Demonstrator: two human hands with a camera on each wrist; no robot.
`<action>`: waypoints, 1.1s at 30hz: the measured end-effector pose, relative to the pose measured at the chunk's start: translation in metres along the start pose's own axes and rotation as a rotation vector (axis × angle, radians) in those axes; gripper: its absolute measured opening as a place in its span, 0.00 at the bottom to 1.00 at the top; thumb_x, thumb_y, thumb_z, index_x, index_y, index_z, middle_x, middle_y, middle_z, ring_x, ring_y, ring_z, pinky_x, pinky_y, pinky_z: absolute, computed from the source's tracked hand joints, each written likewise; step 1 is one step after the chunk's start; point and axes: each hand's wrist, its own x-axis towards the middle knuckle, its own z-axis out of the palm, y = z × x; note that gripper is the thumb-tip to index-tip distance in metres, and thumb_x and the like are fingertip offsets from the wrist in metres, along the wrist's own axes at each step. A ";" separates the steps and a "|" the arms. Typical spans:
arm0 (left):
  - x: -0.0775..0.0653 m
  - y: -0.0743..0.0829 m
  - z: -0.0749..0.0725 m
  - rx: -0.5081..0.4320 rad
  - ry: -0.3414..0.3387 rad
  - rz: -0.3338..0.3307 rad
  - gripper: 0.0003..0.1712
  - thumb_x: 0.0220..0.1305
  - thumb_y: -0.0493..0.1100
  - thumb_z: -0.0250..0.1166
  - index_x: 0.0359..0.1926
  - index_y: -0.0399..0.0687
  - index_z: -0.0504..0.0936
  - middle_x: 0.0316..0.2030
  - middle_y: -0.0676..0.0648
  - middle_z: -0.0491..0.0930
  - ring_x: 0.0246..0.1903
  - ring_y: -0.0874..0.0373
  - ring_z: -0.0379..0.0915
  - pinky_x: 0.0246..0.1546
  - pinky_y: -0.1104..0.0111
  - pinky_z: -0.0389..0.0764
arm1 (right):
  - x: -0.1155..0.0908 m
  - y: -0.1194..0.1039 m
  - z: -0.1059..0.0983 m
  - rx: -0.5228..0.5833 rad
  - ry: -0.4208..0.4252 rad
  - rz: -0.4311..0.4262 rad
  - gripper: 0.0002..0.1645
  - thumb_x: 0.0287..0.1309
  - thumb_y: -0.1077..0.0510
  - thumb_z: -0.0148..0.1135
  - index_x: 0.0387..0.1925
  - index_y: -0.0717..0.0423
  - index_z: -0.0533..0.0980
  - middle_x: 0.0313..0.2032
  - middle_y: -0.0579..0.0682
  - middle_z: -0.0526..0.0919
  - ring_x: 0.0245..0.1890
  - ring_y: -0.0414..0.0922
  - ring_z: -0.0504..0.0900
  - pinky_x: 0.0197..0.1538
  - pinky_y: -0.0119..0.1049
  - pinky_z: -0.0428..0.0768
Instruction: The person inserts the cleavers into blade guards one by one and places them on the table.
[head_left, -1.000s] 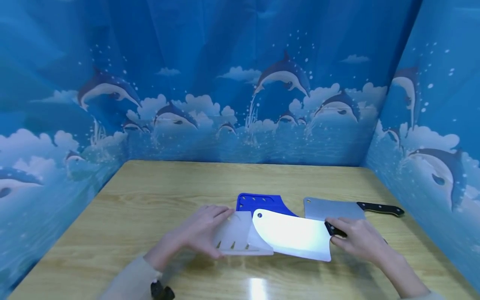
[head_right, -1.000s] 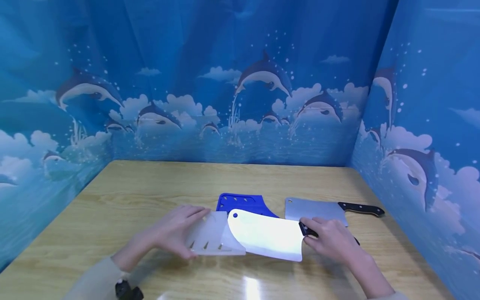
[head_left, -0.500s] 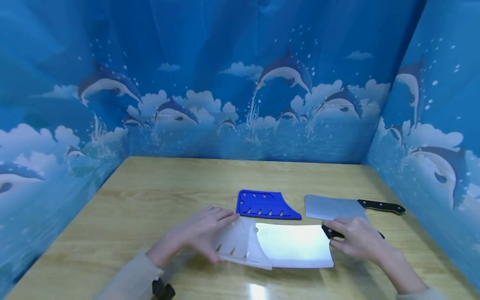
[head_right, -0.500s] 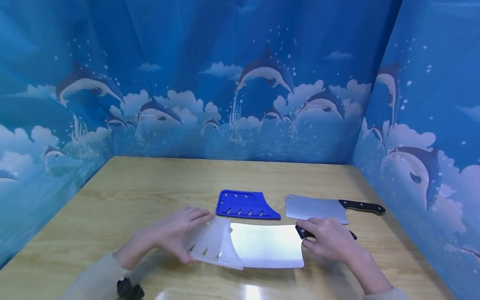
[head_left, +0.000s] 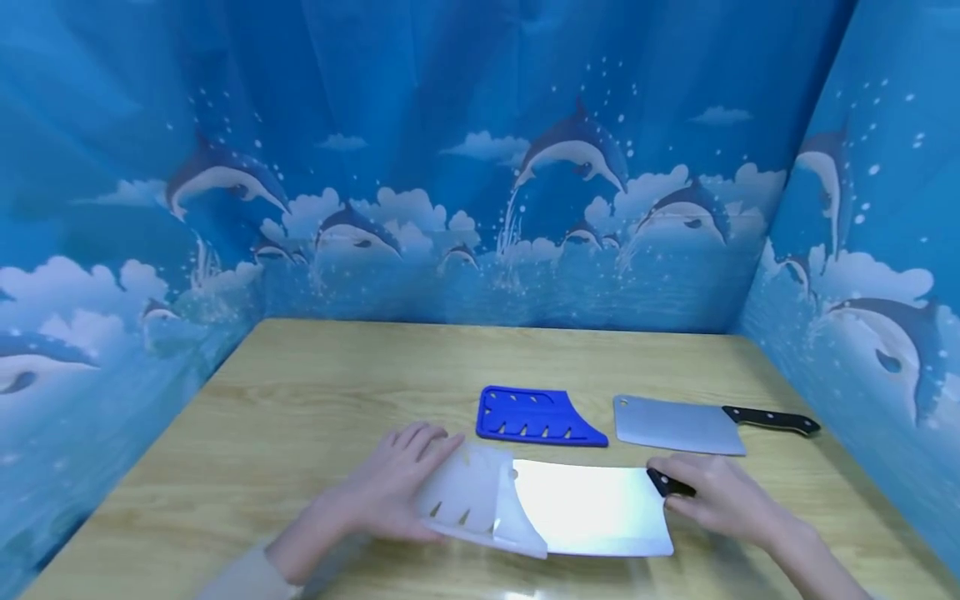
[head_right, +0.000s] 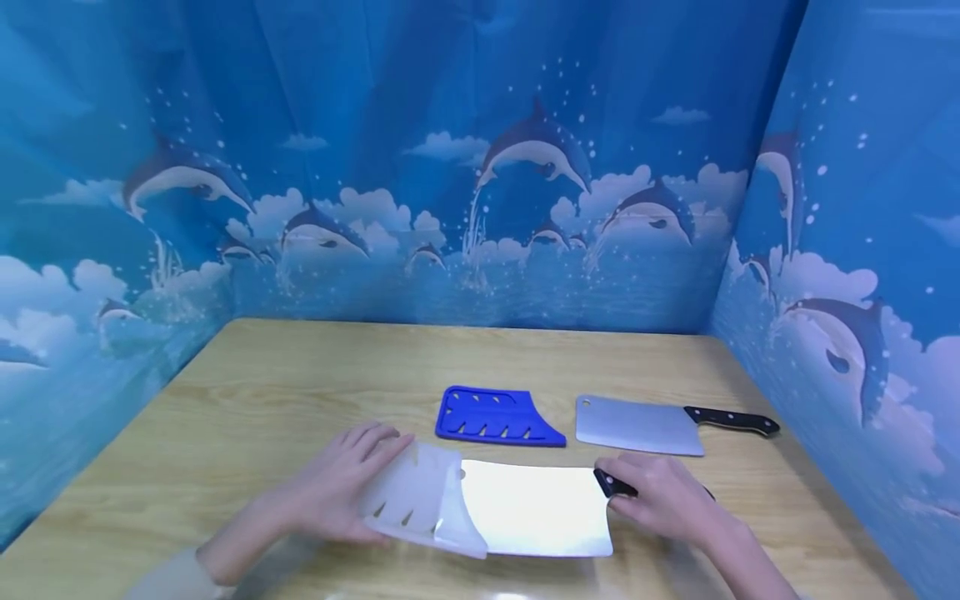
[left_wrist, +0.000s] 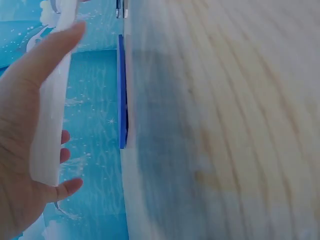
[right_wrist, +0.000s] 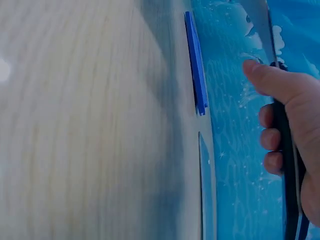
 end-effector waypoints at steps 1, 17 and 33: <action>-0.002 0.000 0.000 -0.020 0.021 0.009 0.64 0.33 0.77 0.65 0.67 0.45 0.60 0.57 0.42 0.65 0.57 0.48 0.59 0.52 0.52 0.67 | -0.001 -0.002 -0.002 0.020 -0.029 0.011 0.25 0.33 0.62 0.73 0.40 0.59 0.79 0.32 0.47 0.83 0.30 0.37 0.80 0.27 0.27 0.76; -0.006 0.004 -0.001 -0.068 0.160 0.061 0.62 0.25 0.75 0.70 0.61 0.44 0.69 0.52 0.45 0.69 0.53 0.51 0.63 0.48 0.54 0.70 | -0.011 -0.017 -0.015 0.186 -0.185 0.109 0.25 0.54 0.53 0.64 0.55 0.52 0.75 0.33 0.38 0.79 0.28 0.26 0.71 0.24 0.26 0.72; -0.013 0.005 0.004 -0.050 0.212 0.103 0.61 0.21 0.72 0.72 0.59 0.43 0.71 0.50 0.47 0.71 0.49 0.55 0.65 0.43 0.58 0.72 | -0.021 -0.026 -0.007 0.276 -0.160 0.052 0.25 0.56 0.60 0.61 0.57 0.59 0.72 0.35 0.40 0.80 0.30 0.28 0.75 0.29 0.17 0.71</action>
